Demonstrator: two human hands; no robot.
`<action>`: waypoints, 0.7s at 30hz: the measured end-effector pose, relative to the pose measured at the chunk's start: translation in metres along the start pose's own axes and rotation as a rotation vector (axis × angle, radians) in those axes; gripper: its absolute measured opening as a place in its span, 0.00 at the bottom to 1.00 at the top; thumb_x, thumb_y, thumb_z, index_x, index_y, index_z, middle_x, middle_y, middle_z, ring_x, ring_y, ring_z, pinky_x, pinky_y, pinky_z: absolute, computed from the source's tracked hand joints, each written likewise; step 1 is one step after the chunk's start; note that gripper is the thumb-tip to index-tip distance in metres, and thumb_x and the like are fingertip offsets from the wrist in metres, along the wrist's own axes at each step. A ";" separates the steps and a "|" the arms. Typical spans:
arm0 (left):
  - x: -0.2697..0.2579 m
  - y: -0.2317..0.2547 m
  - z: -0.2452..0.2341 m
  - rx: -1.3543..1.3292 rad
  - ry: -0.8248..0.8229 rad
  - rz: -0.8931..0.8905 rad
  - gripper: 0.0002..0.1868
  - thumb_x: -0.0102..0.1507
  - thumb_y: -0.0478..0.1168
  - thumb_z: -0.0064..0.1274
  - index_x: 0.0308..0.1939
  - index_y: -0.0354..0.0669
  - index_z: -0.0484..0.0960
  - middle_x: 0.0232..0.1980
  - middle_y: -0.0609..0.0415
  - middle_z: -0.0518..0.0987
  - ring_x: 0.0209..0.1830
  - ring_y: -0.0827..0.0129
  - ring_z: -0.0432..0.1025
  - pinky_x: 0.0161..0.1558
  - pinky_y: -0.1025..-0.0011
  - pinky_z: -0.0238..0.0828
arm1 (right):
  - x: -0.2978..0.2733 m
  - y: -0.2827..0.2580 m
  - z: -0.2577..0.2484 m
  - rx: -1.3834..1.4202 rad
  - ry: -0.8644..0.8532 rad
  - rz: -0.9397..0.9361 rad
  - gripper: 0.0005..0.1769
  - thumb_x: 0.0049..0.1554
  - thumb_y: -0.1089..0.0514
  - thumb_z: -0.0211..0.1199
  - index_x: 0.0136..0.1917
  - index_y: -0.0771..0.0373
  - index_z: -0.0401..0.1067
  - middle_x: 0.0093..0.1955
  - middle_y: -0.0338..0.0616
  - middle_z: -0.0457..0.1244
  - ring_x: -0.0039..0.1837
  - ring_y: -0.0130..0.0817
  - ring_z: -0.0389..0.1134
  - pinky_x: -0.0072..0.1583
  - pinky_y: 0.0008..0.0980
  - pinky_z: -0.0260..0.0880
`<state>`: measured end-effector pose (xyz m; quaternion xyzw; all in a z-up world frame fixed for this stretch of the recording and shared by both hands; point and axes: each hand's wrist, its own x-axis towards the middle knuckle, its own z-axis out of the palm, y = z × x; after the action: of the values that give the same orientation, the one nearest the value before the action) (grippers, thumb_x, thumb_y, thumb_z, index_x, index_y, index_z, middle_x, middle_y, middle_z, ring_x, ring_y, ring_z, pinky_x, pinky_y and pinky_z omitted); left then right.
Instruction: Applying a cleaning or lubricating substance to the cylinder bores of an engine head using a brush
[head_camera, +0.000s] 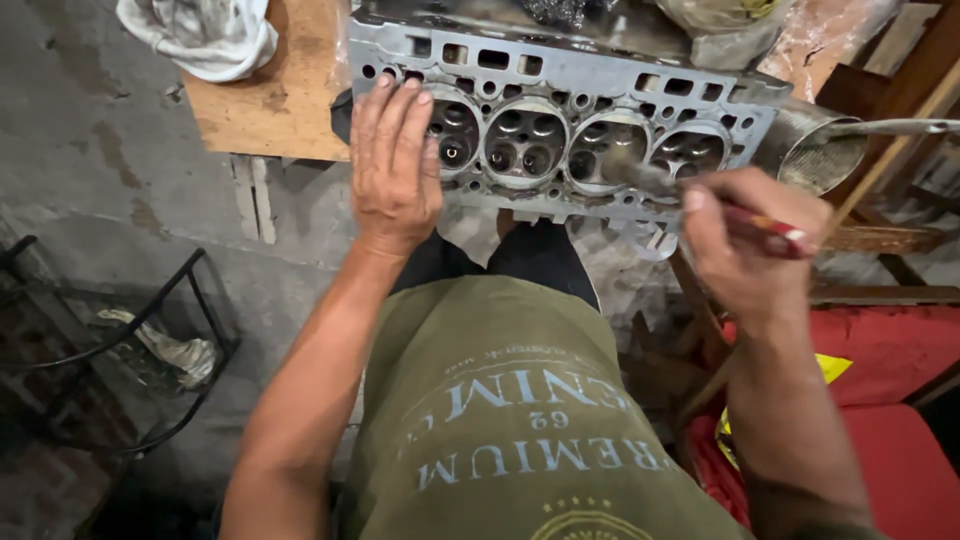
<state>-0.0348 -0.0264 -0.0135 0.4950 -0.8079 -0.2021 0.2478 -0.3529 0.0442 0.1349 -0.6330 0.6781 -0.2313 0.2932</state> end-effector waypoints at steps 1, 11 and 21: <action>-0.001 -0.001 0.001 -0.001 0.000 0.002 0.19 0.74 0.36 0.42 0.69 0.36 0.70 0.71 0.43 0.72 0.76 0.50 0.60 0.78 0.45 0.53 | 0.005 -0.003 0.010 -0.001 0.002 0.000 0.08 0.67 0.68 0.61 0.45 0.74 0.77 0.36 0.50 0.67 0.33 0.32 0.64 0.35 0.31 0.63; 0.001 0.001 -0.009 -0.145 0.083 -0.004 0.18 0.75 0.34 0.36 0.68 0.33 0.70 0.69 0.40 0.72 0.74 0.47 0.64 0.77 0.46 0.59 | -0.004 0.008 0.003 -0.225 -0.005 -0.321 0.14 0.68 0.63 0.57 0.43 0.66 0.78 0.30 0.45 0.66 0.29 0.30 0.64 0.31 0.31 0.64; -0.016 -0.017 -0.021 -0.198 0.181 -0.259 0.19 0.76 0.39 0.35 0.69 0.35 0.65 0.69 0.39 0.70 0.73 0.48 0.66 0.78 0.56 0.66 | -0.012 0.011 0.016 -0.479 -0.152 -0.264 0.22 0.73 0.52 0.50 0.45 0.59 0.80 0.26 0.37 0.61 0.26 0.25 0.61 0.28 0.26 0.60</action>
<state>-0.0041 -0.0207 -0.0093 0.5841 -0.6880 -0.2655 0.3390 -0.3497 0.0584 0.1174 -0.7825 0.6013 -0.0524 0.1529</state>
